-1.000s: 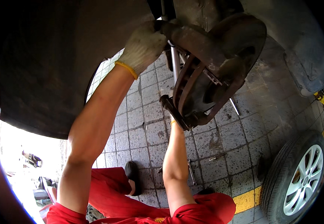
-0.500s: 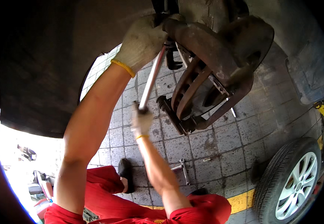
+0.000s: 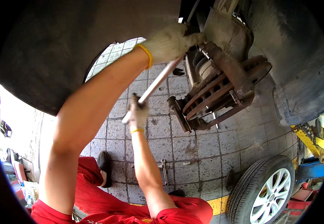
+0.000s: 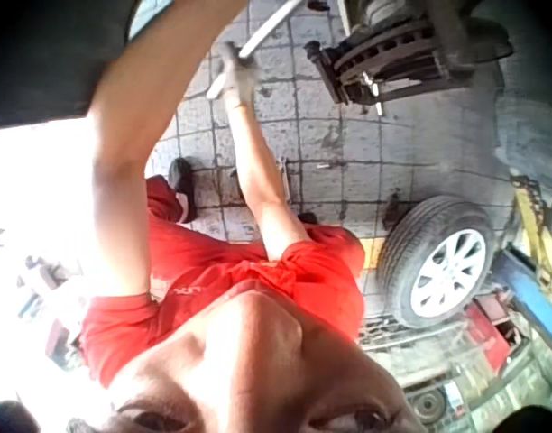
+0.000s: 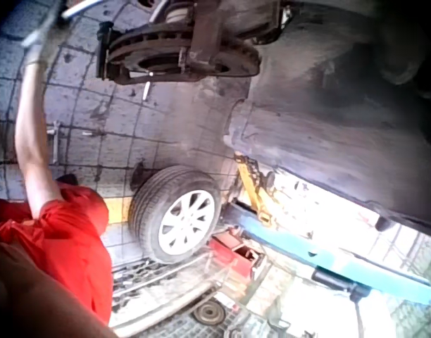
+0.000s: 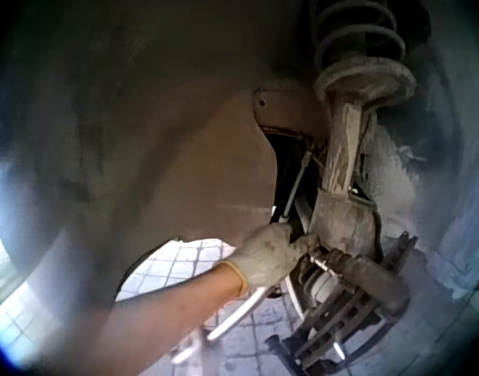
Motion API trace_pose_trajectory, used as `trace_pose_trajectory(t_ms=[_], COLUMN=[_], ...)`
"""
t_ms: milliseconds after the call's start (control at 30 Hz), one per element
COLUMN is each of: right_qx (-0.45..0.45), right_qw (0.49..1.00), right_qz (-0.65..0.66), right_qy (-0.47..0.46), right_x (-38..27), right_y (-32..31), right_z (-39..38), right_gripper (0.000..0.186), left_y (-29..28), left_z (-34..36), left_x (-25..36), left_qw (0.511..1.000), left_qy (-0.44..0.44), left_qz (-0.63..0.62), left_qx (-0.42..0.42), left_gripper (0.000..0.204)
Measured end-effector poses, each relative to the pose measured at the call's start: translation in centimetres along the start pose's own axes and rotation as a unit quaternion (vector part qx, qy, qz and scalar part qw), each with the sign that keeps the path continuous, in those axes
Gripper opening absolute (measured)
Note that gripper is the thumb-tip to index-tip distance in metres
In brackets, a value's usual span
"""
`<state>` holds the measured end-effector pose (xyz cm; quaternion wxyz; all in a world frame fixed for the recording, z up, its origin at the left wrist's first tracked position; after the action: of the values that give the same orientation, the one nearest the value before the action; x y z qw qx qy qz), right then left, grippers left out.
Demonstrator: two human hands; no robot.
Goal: The person uses a ratchet and socket to loosen and remove bolts from a car's brake caliper. After detaching the caliper, the person walks to the front of the vehicle and places the component on the engine bay.
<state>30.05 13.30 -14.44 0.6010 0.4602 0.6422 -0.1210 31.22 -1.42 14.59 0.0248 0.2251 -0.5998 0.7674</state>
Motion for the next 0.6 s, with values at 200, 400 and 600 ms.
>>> trace_pose_trajectory(t_ms=[200, 400, 600], right_qx=[0.215, 0.104, 0.083], right_qw=[0.897, 0.984, 0.917], right_qz=[-0.375, -0.141, -0.213], right_qy=[-0.094, 0.037, -0.327], right_x=[-0.4, 2.3, -0.9], right_y=[-16.6, -9.0, 5.5], right_z=[11.2, 6.8, -7.1], right_gripper=[0.056, 0.042, 0.034], left_y=[-0.4, -1.1, 0.0], left_z=[-1.3, -1.8, -0.8], left_x=[-0.8, 0.6, 0.9], left_qw=[0.974, 0.984, 0.992], left_qy=[-0.065, -0.087, -0.001], left_qz=[-0.213, -0.154, -0.100], left_qx=[0.039, 0.028, 0.074], left_gripper=[0.067, 0.057, 0.071])
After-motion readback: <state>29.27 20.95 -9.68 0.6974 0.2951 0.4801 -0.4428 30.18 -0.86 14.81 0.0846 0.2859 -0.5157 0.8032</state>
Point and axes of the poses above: each hand's wrist, its own z-axis towards the middle knuckle, its own y-axis out of the palm, x = y × z, the point moved 7 cm from there along z, towards the middle knuckle, and after that the axes turned 9 degrees about -z, right-handed, at the moved point
